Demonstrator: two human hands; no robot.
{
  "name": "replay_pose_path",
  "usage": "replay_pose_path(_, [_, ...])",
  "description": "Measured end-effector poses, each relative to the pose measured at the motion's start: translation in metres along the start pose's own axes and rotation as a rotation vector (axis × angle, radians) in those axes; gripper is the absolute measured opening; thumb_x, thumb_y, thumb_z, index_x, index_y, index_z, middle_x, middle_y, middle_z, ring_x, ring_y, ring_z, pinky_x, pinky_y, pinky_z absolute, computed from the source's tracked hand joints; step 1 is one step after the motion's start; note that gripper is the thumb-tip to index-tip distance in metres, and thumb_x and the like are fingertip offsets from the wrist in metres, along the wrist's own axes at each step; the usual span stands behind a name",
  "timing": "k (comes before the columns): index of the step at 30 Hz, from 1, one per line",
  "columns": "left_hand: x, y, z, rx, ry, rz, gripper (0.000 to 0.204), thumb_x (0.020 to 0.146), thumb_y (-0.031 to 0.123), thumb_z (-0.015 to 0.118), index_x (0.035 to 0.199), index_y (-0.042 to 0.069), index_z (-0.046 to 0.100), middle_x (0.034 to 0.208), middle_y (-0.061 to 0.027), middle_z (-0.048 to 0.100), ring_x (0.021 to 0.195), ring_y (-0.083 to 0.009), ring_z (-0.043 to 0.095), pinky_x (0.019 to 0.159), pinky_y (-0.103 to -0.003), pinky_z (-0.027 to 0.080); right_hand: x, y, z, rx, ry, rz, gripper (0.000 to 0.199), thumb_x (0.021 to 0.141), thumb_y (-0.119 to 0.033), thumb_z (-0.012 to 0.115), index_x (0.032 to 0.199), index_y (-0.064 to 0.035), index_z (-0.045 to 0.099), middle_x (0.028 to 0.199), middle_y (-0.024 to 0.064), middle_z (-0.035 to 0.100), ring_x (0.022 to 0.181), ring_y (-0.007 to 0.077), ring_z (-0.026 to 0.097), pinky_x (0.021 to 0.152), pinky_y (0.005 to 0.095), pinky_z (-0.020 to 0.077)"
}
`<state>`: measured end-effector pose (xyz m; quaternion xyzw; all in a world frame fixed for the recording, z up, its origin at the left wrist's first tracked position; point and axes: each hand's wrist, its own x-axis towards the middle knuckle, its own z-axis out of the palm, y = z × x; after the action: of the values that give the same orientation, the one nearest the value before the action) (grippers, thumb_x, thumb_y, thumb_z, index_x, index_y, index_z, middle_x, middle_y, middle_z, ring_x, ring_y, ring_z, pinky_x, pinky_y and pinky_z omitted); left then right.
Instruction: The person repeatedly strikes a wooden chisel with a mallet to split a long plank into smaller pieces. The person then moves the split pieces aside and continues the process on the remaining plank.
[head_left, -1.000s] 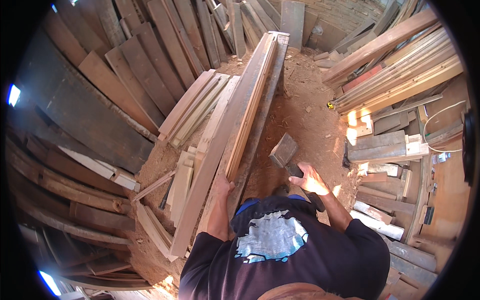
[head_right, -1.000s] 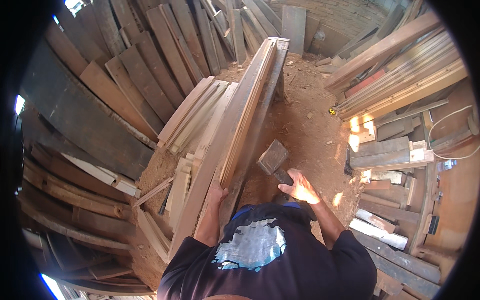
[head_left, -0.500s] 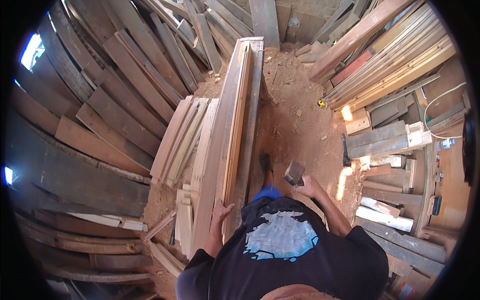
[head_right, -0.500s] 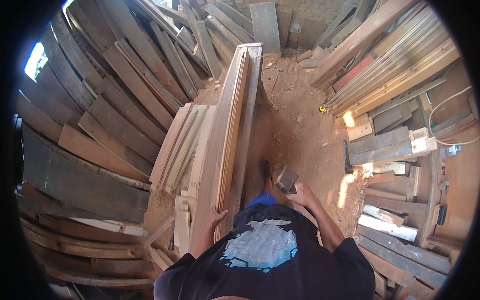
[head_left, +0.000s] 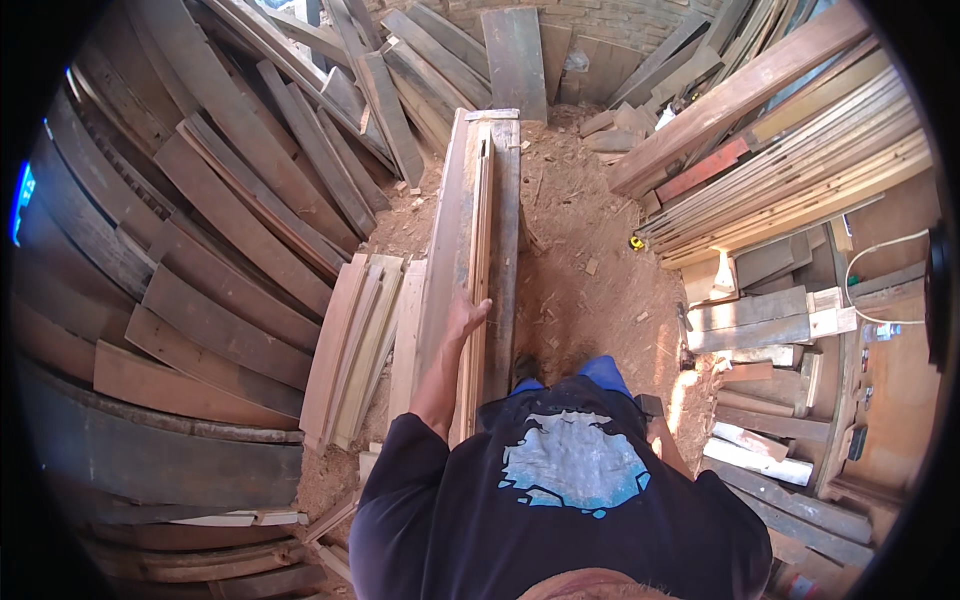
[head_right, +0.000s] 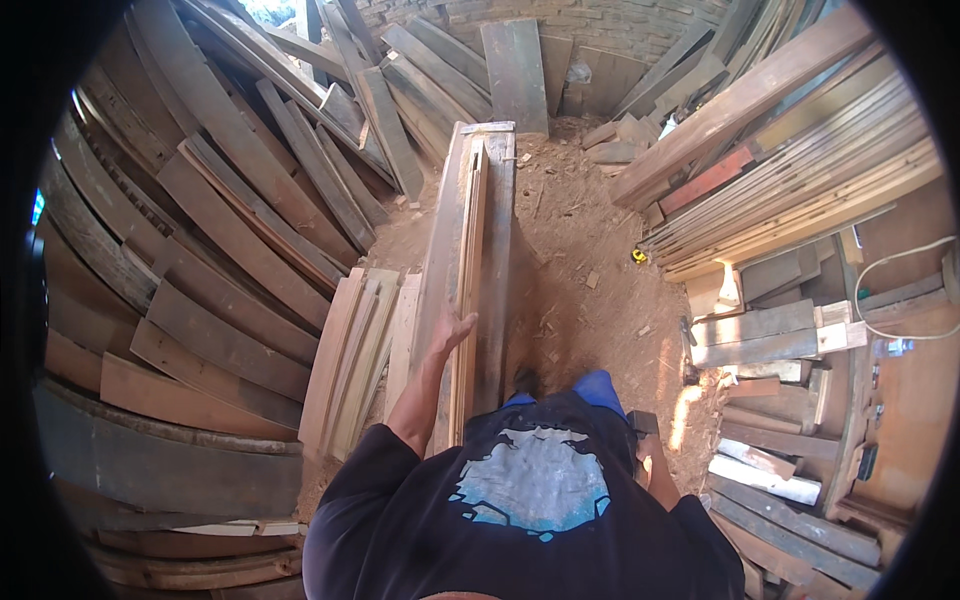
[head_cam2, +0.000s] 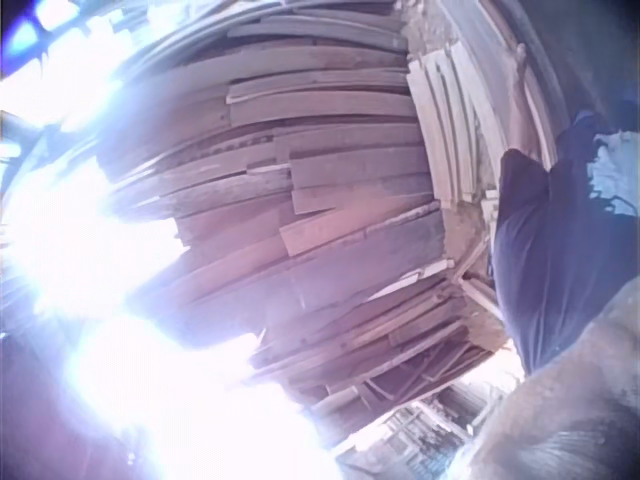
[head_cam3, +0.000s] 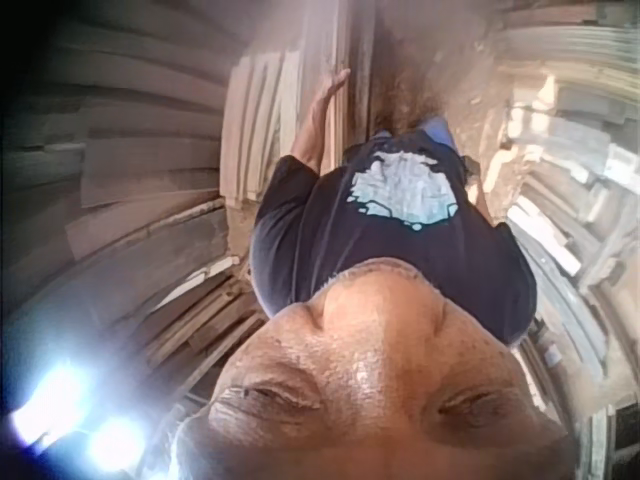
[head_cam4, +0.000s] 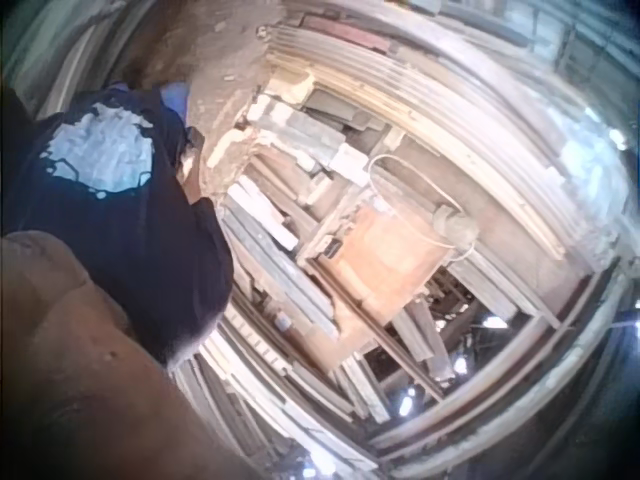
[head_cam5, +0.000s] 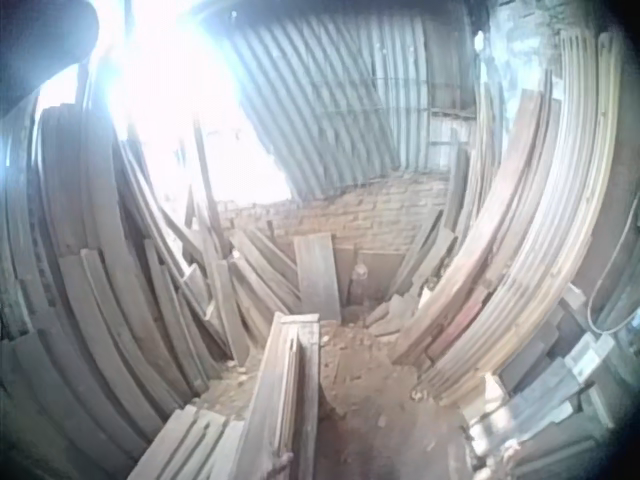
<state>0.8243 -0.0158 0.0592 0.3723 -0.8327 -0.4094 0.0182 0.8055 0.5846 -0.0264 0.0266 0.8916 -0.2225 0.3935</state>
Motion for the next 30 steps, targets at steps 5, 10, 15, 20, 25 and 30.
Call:
replay_pose_path(5, [0.055, 0.016, 0.014, 0.063, 0.097, -0.120, 0.080, 0.081, 0.029, 0.076, 0.143, -0.007, 0.041, 0.137, -0.0360, 0.053, 0.131, -0.0473, 0.051, 0.109, -0.048, 0.043, 0.042, -0.016, -0.029, 0.037, -0.076, 0.132, 0.060, 0.075, -0.044, 0.072, 0.112, 0.0041, 0.069, 0.111, 0.0302, 0.070, 0.108, 0.0433, 0.068, 0.090, 0.0466, 0.0550])
replay_pose_path(10, [0.062, 0.020, 0.035, 0.135, 0.078, -0.245, 0.059, 0.078, 0.021, 0.070, 0.130, 0.003, 0.050, 0.113, -0.0352, 0.065, 0.110, -0.0514, 0.062, 0.095, -0.055, 0.050, 0.120, -0.040, -0.079, -0.002, -0.156, 0.154, 0.057, 0.075, -0.041, 0.073, 0.109, 0.0045, 0.070, 0.109, 0.0303, 0.070, 0.107, 0.0433, 0.068, 0.090, 0.0465, 0.0552])
replay_pose_path(15, [0.058, 0.007, 0.041, 0.099, 0.153, -0.315, 0.054, 0.076, 0.020, 0.068, 0.127, 0.011, 0.053, 0.107, -0.0295, 0.069, 0.101, -0.0498, 0.065, 0.088, -0.056, 0.052, 0.250, -0.105, -0.166, -0.138, -0.238, 0.063, 0.054, 0.075, -0.039, 0.073, 0.106, 0.0049, 0.072, 0.108, 0.0303, 0.070, 0.106, 0.0432, 0.068, 0.089, 0.0464, 0.0554])
replay_pose_path(20, [0.057, 0.028, 0.027, 0.138, 0.096, -0.462, 0.058, 0.077, 0.022, 0.070, 0.132, 0.013, 0.054, 0.112, -0.0284, 0.068, 0.105, -0.0476, 0.065, 0.090, -0.053, 0.052, 0.347, -0.292, -0.248, -0.718, -0.262, -0.150, 0.046, 0.068, -0.026, 0.074, 0.102, 0.0044, 0.073, 0.109, 0.0277, 0.071, 0.106, 0.0416, 0.069, 0.091, 0.0461, 0.0553])
replay_pose_path(25, [0.087, 0.035, 0.030, -0.070, 0.100, -0.555, 0.063, 0.083, 0.030, 0.074, 0.138, 0.007, 0.054, 0.116, -0.0255, 0.070, 0.109, -0.0387, 0.068, 0.095, -0.045, 0.053, 0.428, -0.409, -0.304, -0.759, -0.140, -0.222, 0.051, 0.069, -0.028, 0.080, 0.107, 0.0035, 0.069, 0.094, 0.0239, 0.073, 0.084, 0.0300, 0.073, 0.074, 0.0406, 0.0568])
replay_pose_path(30, [0.178, 0.032, 0.034, -0.517, 0.262, -0.549, 0.052, 0.090, 0.032, 0.073, 0.127, -0.002, 0.063, 0.114, -0.0196, 0.073, 0.109, -0.0257, 0.070, 0.096, -0.037, 0.053, 0.431, -0.501, -0.284, -0.538, -0.112, -0.253, 0.036, 0.072, -0.028, 0.078, 0.086, 0.0042, 0.069, 0.081, 0.0183, 0.072, 0.074, 0.0266, 0.070, 0.066, 0.0406, 0.0549])
